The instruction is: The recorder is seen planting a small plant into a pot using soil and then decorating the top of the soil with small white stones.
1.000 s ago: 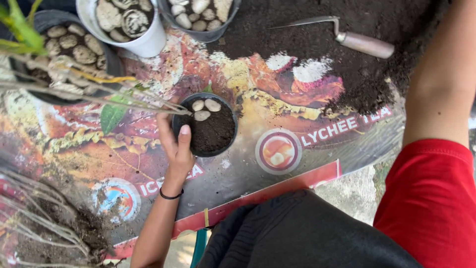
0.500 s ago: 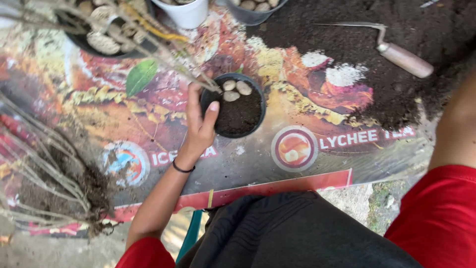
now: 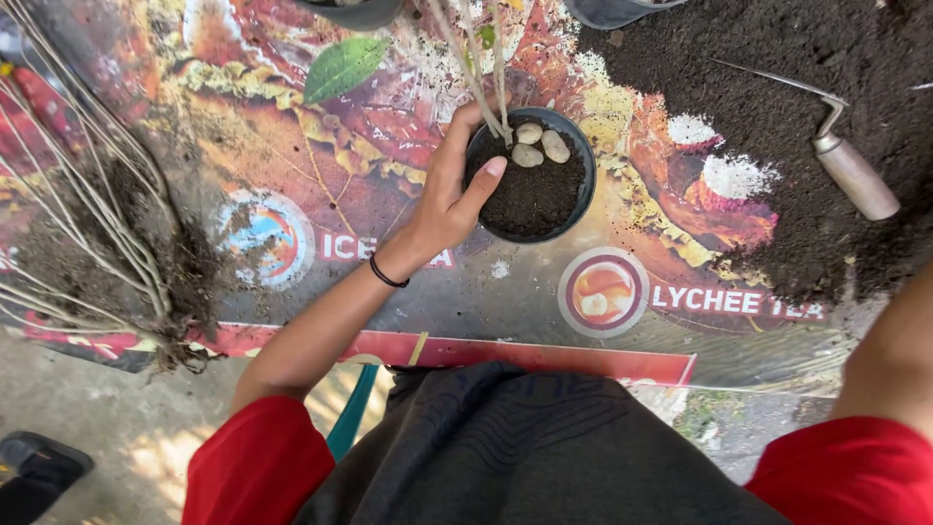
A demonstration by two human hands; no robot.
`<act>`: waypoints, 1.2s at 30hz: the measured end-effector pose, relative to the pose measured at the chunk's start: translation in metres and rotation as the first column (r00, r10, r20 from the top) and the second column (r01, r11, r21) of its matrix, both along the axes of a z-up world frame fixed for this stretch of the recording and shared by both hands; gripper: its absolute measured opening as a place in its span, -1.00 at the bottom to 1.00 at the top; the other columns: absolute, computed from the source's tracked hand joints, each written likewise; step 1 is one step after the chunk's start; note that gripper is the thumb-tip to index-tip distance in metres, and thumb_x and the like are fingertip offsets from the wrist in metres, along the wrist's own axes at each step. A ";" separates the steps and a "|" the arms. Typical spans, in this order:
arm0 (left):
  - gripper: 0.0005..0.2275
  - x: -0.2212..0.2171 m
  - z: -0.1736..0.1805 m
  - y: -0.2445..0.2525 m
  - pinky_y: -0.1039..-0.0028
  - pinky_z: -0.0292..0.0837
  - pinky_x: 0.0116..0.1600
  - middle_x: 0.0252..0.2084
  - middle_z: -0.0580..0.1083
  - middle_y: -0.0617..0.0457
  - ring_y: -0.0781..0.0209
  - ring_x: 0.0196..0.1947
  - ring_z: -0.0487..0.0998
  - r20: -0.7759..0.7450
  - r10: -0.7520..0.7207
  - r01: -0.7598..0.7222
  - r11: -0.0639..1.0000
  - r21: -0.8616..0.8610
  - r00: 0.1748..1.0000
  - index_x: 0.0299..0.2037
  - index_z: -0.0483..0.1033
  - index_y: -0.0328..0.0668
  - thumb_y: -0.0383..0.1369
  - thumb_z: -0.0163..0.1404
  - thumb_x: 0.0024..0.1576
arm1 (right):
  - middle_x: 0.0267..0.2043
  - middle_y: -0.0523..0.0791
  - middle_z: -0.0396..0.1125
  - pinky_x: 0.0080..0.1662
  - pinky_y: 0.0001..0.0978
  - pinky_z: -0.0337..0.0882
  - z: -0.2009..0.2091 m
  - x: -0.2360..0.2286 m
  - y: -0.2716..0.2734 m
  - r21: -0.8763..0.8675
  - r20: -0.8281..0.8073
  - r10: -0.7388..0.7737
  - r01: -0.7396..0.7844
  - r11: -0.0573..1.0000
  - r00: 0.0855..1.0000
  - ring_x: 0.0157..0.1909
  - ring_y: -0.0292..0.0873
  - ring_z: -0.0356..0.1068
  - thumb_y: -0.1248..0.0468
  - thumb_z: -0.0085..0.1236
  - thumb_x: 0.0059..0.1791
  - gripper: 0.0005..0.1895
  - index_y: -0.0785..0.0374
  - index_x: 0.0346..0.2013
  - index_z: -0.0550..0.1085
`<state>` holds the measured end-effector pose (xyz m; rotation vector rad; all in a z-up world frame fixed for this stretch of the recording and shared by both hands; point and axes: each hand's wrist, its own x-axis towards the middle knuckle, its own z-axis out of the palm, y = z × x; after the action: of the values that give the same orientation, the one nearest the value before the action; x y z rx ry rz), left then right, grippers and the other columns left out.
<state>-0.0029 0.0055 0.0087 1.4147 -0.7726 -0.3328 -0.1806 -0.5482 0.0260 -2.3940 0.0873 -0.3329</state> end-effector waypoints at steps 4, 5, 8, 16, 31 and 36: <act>-0.57 -0.001 -0.005 0.005 0.29 0.29 0.44 0.24 0.40 -0.19 0.02 0.29 0.44 0.035 0.009 -0.009 1.000 0.011 0.999 0.40 0.14 -0.32 -0.26 -0.10 0.42 | -0.02 -0.16 0.52 -0.03 -0.49 0.43 0.013 0.020 0.114 0.041 -0.010 0.041 -0.041 0.998 0.999 -0.10 -0.36 0.45 0.45 0.23 0.19 -0.93 0.28 -0.04 0.53; -0.57 -0.004 -0.003 0.007 0.29 0.29 0.44 0.24 0.40 -0.19 0.02 0.29 0.44 0.025 0.007 -0.007 1.000 0.013 1.000 0.40 0.14 -0.32 -0.26 -0.10 0.42 | -0.02 -0.16 0.52 -0.03 -0.49 0.43 0.027 0.028 0.147 0.050 -0.015 0.042 -0.042 0.998 0.999 -0.10 -0.37 0.45 0.46 0.23 0.19 -0.92 0.28 -0.04 0.53; -0.59 0.001 0.000 0.003 0.36 0.29 0.43 0.21 0.42 -0.14 0.10 0.28 0.47 0.080 -0.033 0.035 0.999 -0.024 0.996 0.42 0.16 -0.27 -0.26 -0.12 0.45 | -0.01 -0.17 0.52 -0.03 -0.50 0.43 0.085 0.051 0.246 0.049 0.006 0.042 -0.043 0.998 0.999 -0.09 -0.38 0.45 0.47 0.23 0.19 -0.91 0.28 -0.04 0.53; -0.60 -0.001 -0.003 0.004 0.25 0.23 0.51 0.32 0.36 -0.17 0.00 0.34 0.40 0.167 0.034 -0.034 0.999 -0.003 0.985 0.40 0.15 -0.28 -0.32 -0.08 0.43 | -0.07 -0.14 0.48 -0.02 -0.27 0.48 0.097 0.080 0.345 -0.516 -0.010 0.394 -0.342 0.785 0.919 -0.03 -0.09 0.40 0.38 0.38 0.00 -0.81 0.25 -0.09 0.60; -0.58 0.001 -0.008 0.003 0.21 0.23 0.53 0.37 0.34 -0.21 -0.04 0.38 0.38 0.146 0.013 -0.011 1.000 -0.013 0.989 0.43 0.12 -0.26 -0.32 -0.06 0.43 | -0.09 -0.09 0.47 0.02 -0.22 0.46 0.109 0.083 0.344 -0.373 -0.077 0.402 -0.401 0.837 0.912 -0.05 -0.06 0.40 0.34 0.40 -0.05 -0.79 0.26 -0.13 0.62; -0.58 0.001 -0.007 0.003 0.29 0.25 0.47 0.33 0.36 -0.19 -0.01 0.37 0.41 0.116 -0.005 0.007 1.000 -0.012 0.993 0.42 0.13 -0.26 -0.32 -0.06 0.43 | -0.11 -0.10 0.47 0.02 -0.20 0.45 0.094 0.085 0.334 -0.396 -0.093 0.411 -0.412 0.820 0.907 -0.05 -0.05 0.38 0.33 0.42 -0.06 -0.77 0.27 -0.12 0.62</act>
<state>-0.0015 0.0087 0.0016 1.4300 -0.8725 -0.2518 -0.0957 -0.2138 0.1196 -2.7365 -0.5497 -0.1478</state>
